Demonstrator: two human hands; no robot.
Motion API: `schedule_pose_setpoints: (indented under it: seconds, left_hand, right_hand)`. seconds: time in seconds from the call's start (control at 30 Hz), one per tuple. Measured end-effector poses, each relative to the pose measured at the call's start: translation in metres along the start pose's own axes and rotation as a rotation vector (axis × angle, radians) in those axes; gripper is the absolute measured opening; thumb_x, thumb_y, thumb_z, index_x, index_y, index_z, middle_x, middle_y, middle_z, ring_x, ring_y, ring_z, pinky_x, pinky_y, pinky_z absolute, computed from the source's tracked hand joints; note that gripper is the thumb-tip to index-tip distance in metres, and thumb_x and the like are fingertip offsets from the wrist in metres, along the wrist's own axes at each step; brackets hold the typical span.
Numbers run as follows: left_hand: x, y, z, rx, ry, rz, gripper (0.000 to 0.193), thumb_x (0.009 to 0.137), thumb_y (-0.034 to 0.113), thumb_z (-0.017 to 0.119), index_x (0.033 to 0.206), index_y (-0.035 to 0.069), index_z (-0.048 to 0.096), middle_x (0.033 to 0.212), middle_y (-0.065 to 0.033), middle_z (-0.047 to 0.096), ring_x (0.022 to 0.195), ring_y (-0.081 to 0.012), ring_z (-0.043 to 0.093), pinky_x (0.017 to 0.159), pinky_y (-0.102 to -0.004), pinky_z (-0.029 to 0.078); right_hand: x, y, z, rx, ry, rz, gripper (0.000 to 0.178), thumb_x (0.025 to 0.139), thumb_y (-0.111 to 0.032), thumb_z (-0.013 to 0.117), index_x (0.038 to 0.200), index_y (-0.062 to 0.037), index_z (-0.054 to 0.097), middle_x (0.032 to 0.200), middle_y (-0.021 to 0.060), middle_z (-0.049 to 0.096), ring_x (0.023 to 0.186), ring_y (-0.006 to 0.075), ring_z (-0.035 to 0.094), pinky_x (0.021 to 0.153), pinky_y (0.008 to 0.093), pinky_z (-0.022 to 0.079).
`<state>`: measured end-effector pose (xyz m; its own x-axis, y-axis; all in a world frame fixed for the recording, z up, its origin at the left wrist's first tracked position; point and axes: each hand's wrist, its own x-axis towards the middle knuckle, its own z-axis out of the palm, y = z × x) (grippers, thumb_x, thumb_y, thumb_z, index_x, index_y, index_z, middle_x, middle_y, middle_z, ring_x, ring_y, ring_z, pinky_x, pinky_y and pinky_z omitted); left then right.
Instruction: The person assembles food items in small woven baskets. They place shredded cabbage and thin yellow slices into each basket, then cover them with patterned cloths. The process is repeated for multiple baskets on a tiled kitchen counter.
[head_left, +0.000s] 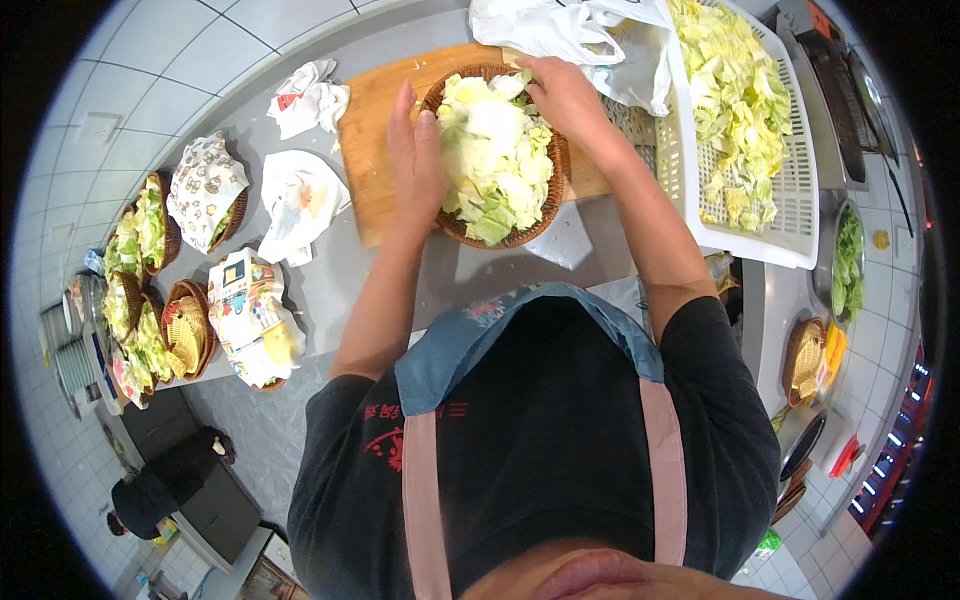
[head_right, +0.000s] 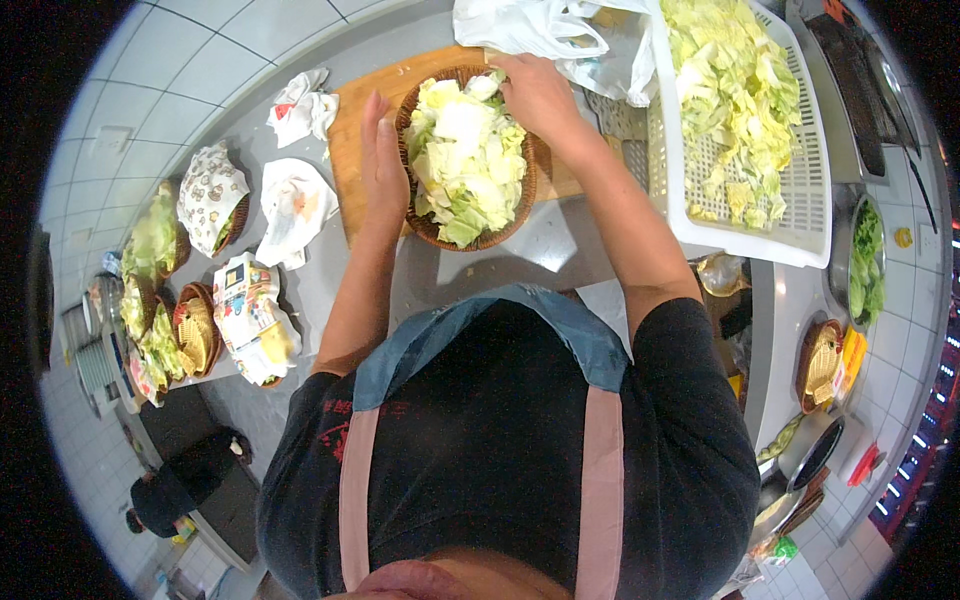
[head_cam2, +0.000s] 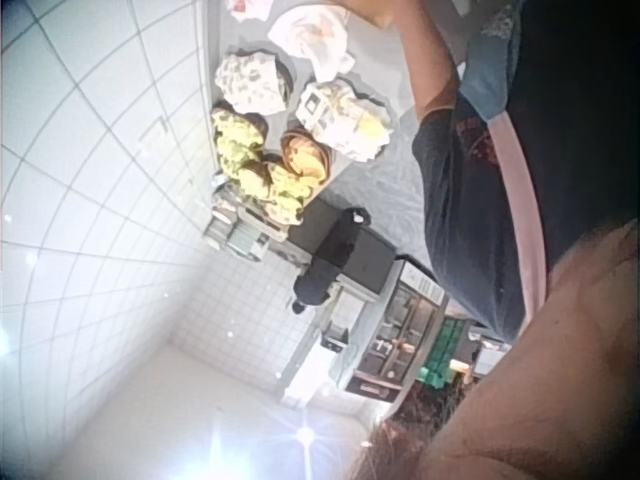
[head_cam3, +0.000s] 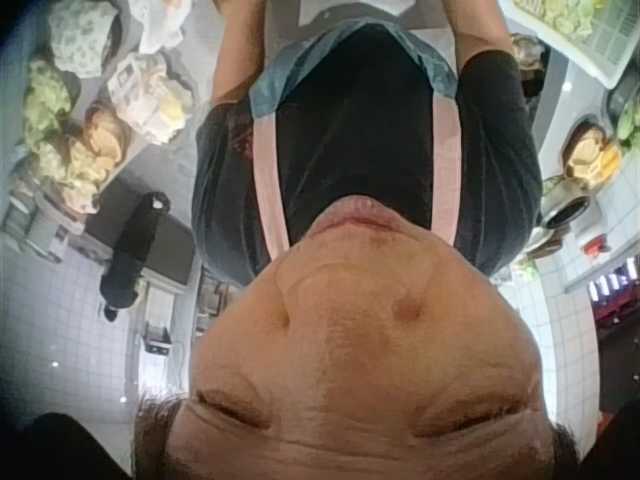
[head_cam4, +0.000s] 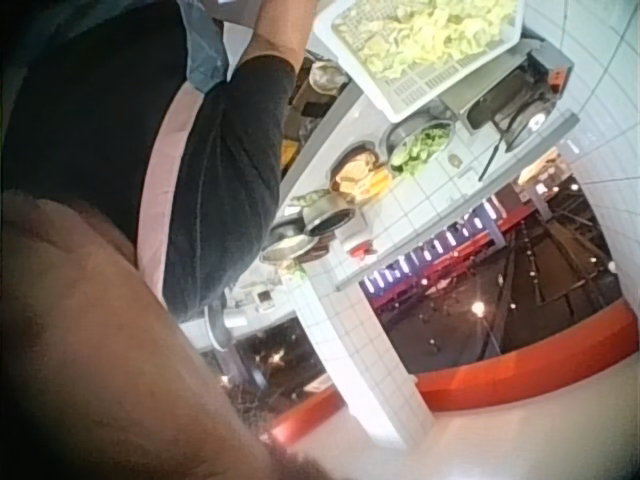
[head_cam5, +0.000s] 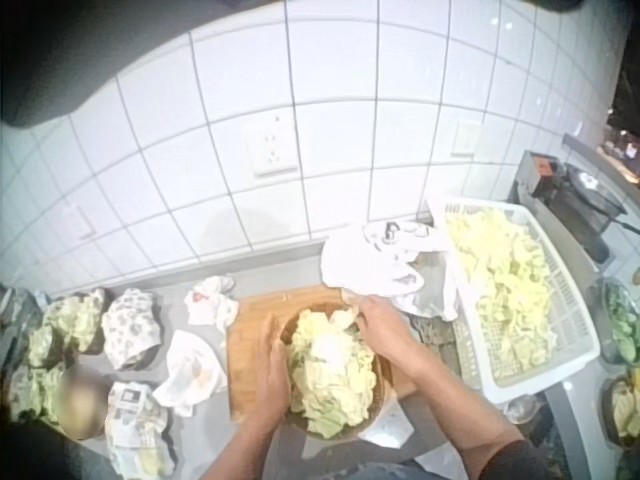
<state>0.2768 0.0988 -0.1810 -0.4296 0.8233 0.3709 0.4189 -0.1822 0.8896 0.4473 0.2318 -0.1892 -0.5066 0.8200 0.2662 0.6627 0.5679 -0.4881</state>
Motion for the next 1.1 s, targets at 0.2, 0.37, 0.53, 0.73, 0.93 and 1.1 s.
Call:
schedule_pose_setpoints:
  seconds: [0.2, 0.37, 0.53, 0.73, 0.93, 1.1]
  left_hand:
    - [-0.006, -0.021, -0.010, 0.050, -0.018, -0.014, 0.049, 0.096, 0.026, 0.043, 0.135, -0.002, 0.038, 0.133, -0.0200, 0.044, 0.125, -0.0324, 0.040, 0.106, -0.0405, 0.029]
    - [-0.005, -0.013, 0.001, 0.135, -0.092, 0.086, 0.047, 0.093, 0.022, 0.047, 0.134, -0.001, 0.040, 0.132, -0.0196, 0.046, 0.124, -0.0328, 0.042, 0.106, -0.0403, 0.030]
    - [-0.001, -0.014, 0.003, 0.006, -0.168, 0.031, 0.043, 0.094, 0.017, 0.047, 0.133, -0.001, 0.042, 0.131, -0.0183, 0.048, 0.123, -0.0296, 0.045, 0.105, -0.0387, 0.032]
    - [-0.003, -0.014, 0.006, 0.067, -0.176, -0.017, 0.045, 0.097, 0.022, 0.043, 0.134, -0.003, 0.040, 0.135, -0.0186, 0.045, 0.125, -0.0287, 0.043, 0.105, -0.0376, 0.031]
    - [-0.004, -0.008, 0.010, -0.029, -0.181, -0.102, 0.044, 0.097, 0.021, 0.041, 0.135, -0.002, 0.039, 0.136, -0.0182, 0.043, 0.125, -0.0281, 0.042, 0.105, -0.0377, 0.032]
    - [-0.005, -0.018, 0.004, 0.117, -0.171, -0.069, 0.042, 0.097, 0.020, 0.042, 0.135, 0.001, 0.042, 0.136, -0.0176, 0.044, 0.126, -0.0299, 0.042, 0.105, -0.0384, 0.032]
  right_hand:
    - [-0.001, -0.006, -0.002, -0.247, 0.050, -0.148, 0.023, 0.081, -0.010, 0.060, 0.103, -0.0093, 0.066, 0.095, 0.0111, 0.065, 0.090, 0.0314, 0.058, 0.077, 0.0410, 0.048]
    - [-0.007, -0.013, -0.005, -0.172, 0.080, -0.100, 0.018, 0.082, -0.011, 0.059, 0.099, -0.0088, 0.067, 0.093, 0.0128, 0.066, 0.085, 0.0314, 0.061, 0.074, 0.0412, 0.049]
    - [-0.005, -0.014, -0.004, 0.165, 0.137, 0.027, 0.014, 0.084, -0.013, 0.058, 0.093, -0.0048, 0.064, 0.087, 0.0146, 0.066, 0.080, 0.0329, 0.063, 0.071, 0.0420, 0.049]
    - [-0.004, -0.025, -0.020, 0.238, 0.304, -0.316, 0.013, 0.079, -0.001, 0.054, 0.088, -0.0052, 0.062, 0.087, 0.0125, 0.062, 0.080, 0.0331, 0.061, 0.070, 0.0394, 0.050]
    - [-0.024, -0.020, -0.010, 0.493, 0.181, -0.249, 0.010, 0.080, -0.001, 0.056, 0.090, -0.0039, 0.058, 0.086, 0.0107, 0.061, 0.082, 0.0301, 0.061, 0.072, 0.0372, 0.050]
    - [-0.022, -0.020, 0.009, 0.584, 0.098, -0.084, 0.022, 0.082, 0.001, 0.048, 0.102, -0.0011, 0.057, 0.095, 0.0117, 0.064, 0.091, 0.0237, 0.064, 0.079, 0.0339, 0.051]
